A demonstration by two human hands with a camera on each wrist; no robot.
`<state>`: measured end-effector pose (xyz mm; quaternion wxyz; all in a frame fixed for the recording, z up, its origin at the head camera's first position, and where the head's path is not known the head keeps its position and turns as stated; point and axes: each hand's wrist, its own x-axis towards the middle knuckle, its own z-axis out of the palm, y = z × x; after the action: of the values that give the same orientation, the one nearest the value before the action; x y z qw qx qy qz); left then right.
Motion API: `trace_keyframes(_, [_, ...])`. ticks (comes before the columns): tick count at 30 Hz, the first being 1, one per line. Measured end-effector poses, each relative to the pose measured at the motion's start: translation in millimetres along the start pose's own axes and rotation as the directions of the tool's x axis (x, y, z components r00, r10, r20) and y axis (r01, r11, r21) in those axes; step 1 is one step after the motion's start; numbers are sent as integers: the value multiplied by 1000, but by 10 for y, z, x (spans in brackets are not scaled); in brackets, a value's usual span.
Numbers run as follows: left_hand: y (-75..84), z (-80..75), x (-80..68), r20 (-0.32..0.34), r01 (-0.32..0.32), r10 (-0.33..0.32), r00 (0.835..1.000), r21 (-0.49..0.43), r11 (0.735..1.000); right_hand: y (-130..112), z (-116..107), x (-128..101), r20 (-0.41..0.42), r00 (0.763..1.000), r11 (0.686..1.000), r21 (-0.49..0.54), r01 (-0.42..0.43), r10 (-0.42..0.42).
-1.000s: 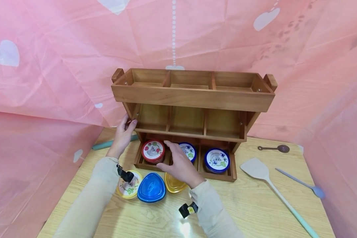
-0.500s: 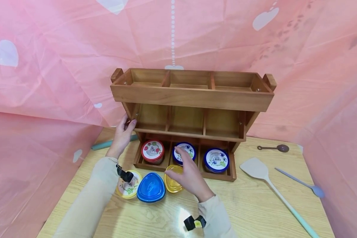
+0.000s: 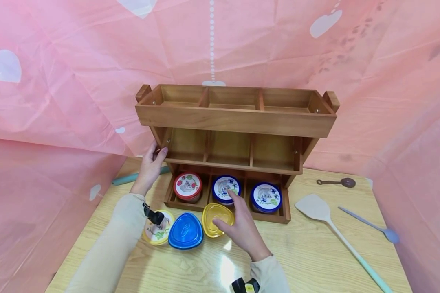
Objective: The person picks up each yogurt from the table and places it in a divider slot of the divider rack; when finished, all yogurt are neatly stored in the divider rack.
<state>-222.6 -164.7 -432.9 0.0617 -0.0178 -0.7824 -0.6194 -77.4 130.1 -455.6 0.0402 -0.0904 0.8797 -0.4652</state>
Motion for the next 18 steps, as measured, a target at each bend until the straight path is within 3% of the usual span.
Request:
trace_keyframes(9, [13, -2, -13, 4, -1, 1, 1000, -14, 1000, 183, 112, -105, -1, 996, 995, 49, -89, 89])
trace_keyframes(18, [21, -4, -7, 18, 13, -12, 1000, -33, 999, 357, 255, -177, -31, 997, 983, 171, -61, 67])
